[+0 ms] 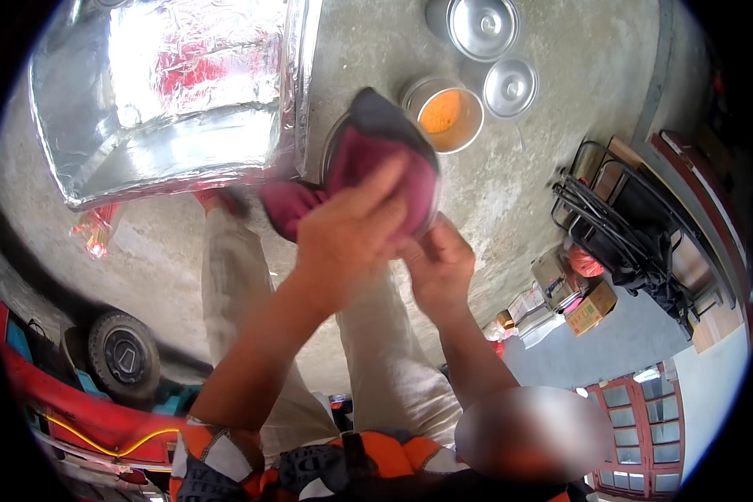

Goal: The person wipes the exterior of several stainless steel containers and lids with a cloth, then places them into a foil-lined tray. The person also retrieves a bundle of wooden skewers from a storage area and places them on a red cart.

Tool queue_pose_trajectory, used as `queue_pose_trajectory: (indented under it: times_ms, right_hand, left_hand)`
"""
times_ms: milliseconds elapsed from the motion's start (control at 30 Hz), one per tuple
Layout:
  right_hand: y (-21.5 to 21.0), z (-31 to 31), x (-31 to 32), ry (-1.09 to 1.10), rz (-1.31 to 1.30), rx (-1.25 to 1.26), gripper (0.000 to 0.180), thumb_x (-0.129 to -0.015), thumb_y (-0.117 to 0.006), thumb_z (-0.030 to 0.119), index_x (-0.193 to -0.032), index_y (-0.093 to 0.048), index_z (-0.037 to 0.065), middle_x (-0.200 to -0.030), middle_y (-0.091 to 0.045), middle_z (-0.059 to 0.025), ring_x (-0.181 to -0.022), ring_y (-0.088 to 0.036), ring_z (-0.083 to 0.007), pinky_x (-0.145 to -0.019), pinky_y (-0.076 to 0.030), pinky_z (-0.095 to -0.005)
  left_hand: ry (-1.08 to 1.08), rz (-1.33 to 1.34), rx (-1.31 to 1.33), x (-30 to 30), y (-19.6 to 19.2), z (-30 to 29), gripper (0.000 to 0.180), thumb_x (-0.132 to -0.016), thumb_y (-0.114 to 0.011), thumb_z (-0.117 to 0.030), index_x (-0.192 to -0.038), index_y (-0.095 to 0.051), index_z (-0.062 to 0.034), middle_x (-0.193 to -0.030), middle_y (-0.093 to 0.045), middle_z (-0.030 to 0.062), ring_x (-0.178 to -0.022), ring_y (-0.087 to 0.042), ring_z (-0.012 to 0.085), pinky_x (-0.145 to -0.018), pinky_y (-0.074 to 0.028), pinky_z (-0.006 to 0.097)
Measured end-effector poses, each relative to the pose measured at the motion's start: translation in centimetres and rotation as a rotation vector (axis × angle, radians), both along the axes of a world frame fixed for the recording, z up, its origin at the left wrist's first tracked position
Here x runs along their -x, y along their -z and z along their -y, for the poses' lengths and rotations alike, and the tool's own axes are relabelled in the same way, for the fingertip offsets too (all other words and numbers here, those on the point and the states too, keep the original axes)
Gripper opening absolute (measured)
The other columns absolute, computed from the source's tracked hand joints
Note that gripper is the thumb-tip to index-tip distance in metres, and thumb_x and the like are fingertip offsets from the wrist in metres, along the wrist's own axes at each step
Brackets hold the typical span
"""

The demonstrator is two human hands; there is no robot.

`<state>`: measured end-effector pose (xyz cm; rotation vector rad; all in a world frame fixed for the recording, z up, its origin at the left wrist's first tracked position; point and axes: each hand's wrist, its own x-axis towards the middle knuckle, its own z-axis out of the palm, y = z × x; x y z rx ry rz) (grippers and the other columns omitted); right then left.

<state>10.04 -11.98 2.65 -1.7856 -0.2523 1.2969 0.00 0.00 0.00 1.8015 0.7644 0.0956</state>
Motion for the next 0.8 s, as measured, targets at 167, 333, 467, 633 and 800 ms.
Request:
queue_pose_trajectory:
  times_ms: [167,333,467,633,800]
  right_hand:
    - [1.4,-0.9,-1.3,0.163,-0.032,-0.148,0.034,-0.081,-0.060,0.002,-0.113,-0.052,-0.005,-0.106,-0.058,-0.0069,-0.094,-0.053,-0.0112,-0.084,-0.043,-0.0251]
    - [0.6,-0.1,-2.5,0.239,-0.021,0.056,0.022,-0.084,-0.056,0.005,-0.104,-0.056,-0.004,-0.089,-0.063,-0.0092,-0.073,-0.062,-0.0150,-0.061,-0.053,-0.0272]
    - [0.4,-0.3,-2.3,0.271,-0.067,0.143,0.021,-0.083,-0.054,0.002,-0.103,-0.057,-0.003,-0.085,-0.063,-0.0085,-0.069,-0.061,-0.0133,-0.057,-0.052,-0.0253]
    - [0.9,1.0,-1.5,0.220,-0.223,0.242,0.024,-0.084,-0.049,-0.001,-0.106,-0.056,-0.002,-0.086,-0.061,-0.0079,-0.067,-0.058,-0.0112,-0.056,-0.051,-0.0237]
    - [2.4,0.5,-0.4,0.031,0.124,0.218,0.056,-0.083,-0.058,0.022,-0.131,-0.034,0.005,-0.120,-0.046,-0.0131,-0.104,-0.051,-0.0204,-0.081,-0.046,-0.0318]
  left_hand:
    - [0.108,0.224,-0.018,0.4,1.6,0.0,0.037,-0.061,-0.058,-0.002,-0.098,-0.061,-0.0026,-0.115,-0.055,0.0048,-0.060,-0.045,0.0227,-0.057,-0.043,0.031]
    - [0.194,0.146,-0.102,4.8,3.1,1.4,0.040,-0.057,-0.060,-0.004,-0.098,-0.062,-0.0063,-0.110,-0.057,0.0012,-0.065,-0.047,0.0206,-0.060,-0.042,0.030]
    - [-0.206,-0.020,0.113,7.1,3.3,1.2,0.035,-0.064,-0.058,-0.001,-0.099,-0.062,-0.0050,-0.106,-0.058,0.0069,-0.078,-0.055,0.0219,-0.071,-0.044,0.028]
    - [-0.702,-0.209,1.092,6.0,0.1,0.1,0.029,-0.081,-0.057,-0.010,-0.108,-0.054,0.0014,-0.103,-0.059,0.0080,-0.094,-0.055,0.0144,-0.082,-0.042,0.027]
    - [-0.712,-0.288,0.836,4.1,-1.5,0.4,0.029,-0.081,-0.061,-0.016,-0.103,-0.056,0.0017,-0.094,-0.061,0.0080,-0.084,-0.056,0.0105,-0.074,-0.045,0.026]
